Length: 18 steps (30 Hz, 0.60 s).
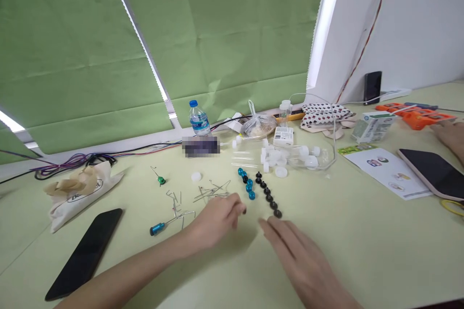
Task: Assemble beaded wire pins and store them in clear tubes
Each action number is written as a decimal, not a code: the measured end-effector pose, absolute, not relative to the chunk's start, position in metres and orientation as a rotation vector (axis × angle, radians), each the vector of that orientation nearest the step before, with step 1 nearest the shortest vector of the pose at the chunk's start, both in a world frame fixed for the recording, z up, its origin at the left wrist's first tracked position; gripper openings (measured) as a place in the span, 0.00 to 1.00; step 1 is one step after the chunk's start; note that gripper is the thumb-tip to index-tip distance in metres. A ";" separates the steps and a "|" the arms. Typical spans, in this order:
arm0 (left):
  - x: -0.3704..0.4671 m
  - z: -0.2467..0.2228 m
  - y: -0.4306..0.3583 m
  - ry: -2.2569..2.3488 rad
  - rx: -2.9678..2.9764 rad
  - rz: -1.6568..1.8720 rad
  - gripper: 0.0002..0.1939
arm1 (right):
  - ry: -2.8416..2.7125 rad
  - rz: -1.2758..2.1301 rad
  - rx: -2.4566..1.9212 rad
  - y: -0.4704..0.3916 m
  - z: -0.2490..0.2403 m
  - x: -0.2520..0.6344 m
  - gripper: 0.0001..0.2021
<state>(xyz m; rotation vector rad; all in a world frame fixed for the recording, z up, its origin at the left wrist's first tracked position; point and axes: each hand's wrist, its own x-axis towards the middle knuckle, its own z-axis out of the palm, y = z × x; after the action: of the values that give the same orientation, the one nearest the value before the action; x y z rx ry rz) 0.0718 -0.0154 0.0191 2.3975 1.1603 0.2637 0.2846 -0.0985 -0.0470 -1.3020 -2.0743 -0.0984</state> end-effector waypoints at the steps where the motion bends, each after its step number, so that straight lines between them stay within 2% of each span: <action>1: 0.074 0.019 -0.014 1.193 2.562 0.224 0.13 | -2.054 -0.054 -1.347 -0.098 -0.048 0.292 0.15; 3: 0.082 0.019 -0.013 1.197 2.821 0.113 0.07 | -1.983 0.036 -1.443 -0.095 -0.047 0.306 0.14; 8: 0.104 0.013 -0.012 1.099 3.074 -0.032 0.13 | -1.937 0.143 -1.515 -0.089 -0.042 0.327 0.11; 14: 0.118 -0.003 -0.004 1.051 3.210 -0.045 0.07 | -1.809 0.558 -1.683 -0.087 -0.042 0.323 0.08; 18: 0.120 -0.012 -0.003 1.024 3.276 -0.024 0.05 | -1.867 0.592 -1.565 -0.080 -0.042 0.313 0.07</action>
<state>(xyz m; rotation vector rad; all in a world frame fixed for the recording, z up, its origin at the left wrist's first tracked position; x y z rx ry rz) 0.1202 -0.0030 -0.0115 3.2761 1.0238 -0.0241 0.3130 -0.0801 -0.0416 -1.5650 -1.8667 0.5920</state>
